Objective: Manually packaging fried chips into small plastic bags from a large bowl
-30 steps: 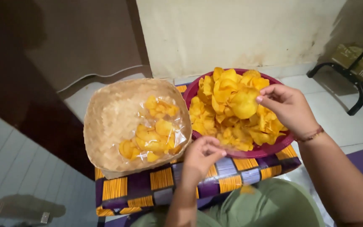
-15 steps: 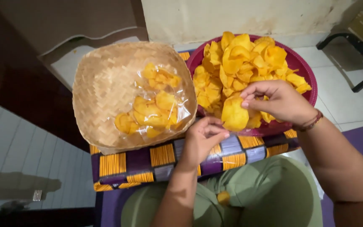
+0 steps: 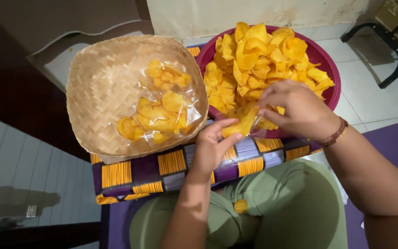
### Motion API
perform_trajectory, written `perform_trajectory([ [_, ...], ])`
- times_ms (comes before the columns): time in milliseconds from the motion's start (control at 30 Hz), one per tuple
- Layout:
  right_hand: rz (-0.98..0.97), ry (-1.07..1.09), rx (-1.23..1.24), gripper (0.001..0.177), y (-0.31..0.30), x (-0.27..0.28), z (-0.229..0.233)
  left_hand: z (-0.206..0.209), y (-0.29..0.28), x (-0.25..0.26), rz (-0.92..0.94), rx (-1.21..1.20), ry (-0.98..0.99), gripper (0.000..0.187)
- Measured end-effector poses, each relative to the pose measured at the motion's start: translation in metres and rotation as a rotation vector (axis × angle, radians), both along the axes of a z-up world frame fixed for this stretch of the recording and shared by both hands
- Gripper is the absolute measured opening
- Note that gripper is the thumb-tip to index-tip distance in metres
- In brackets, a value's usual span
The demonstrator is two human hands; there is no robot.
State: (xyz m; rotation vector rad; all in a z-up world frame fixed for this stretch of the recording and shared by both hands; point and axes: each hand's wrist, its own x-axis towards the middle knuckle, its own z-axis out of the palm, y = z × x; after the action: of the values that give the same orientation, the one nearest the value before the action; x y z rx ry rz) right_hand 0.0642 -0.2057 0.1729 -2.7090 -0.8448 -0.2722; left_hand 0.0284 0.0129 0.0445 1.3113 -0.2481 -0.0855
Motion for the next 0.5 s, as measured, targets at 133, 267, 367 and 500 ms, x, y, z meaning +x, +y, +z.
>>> perform_trajectory([
  [133,0.055,-0.285,0.194,0.018,0.008,-0.053,0.01,0.009,-0.001,-0.004,0.041,-0.081,-0.032,0.044],
  [267,0.417,0.615,0.144,0.011,0.009,-0.085,-0.065,0.006,-0.003,-0.002,0.037,-0.169,-0.071,0.042],
  [367,0.26,0.663,-0.207,0.023,0.015,-0.104,-0.18,0.006,-0.004,-0.002,0.019,-0.231,-0.084,0.042],
  [500,0.121,0.433,-0.459,0.047,0.016,-0.112,-0.283,0.009,-0.004,-0.008,0.03,-0.245,0.006,0.045],
])
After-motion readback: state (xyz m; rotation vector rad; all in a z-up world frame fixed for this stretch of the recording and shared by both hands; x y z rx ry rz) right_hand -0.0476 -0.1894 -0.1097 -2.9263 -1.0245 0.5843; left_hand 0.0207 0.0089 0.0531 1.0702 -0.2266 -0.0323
